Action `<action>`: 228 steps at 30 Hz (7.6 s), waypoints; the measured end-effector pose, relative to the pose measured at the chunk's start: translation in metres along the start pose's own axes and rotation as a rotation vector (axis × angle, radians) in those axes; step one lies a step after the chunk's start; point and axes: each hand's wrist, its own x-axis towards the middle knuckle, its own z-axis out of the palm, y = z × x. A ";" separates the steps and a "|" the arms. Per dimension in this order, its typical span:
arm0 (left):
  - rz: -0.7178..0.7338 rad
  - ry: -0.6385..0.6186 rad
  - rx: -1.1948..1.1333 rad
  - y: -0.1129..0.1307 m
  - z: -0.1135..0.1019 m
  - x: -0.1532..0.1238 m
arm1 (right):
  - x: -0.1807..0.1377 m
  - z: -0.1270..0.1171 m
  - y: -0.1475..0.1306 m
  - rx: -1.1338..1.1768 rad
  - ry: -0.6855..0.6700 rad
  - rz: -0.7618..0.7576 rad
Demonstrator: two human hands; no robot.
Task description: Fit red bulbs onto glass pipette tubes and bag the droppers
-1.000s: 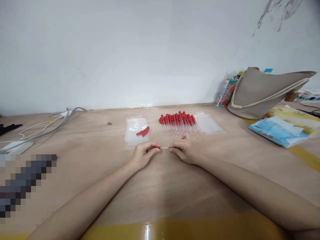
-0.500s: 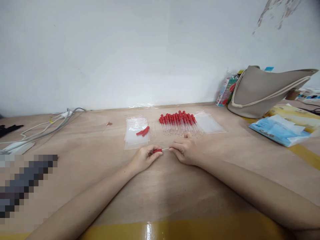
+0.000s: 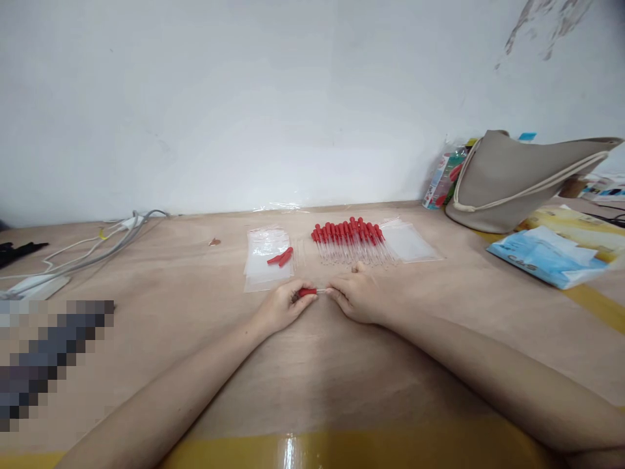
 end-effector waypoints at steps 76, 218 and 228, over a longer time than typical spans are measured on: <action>-0.104 0.082 -0.063 0.015 0.005 -0.001 | -0.020 0.009 0.012 0.192 0.313 0.000; 0.054 0.119 -0.011 0.004 0.001 0.001 | -0.020 0.010 0.025 0.202 0.214 -0.098; 0.065 -0.013 0.016 0.010 -0.001 0.000 | -0.017 0.004 0.026 0.064 0.232 -0.127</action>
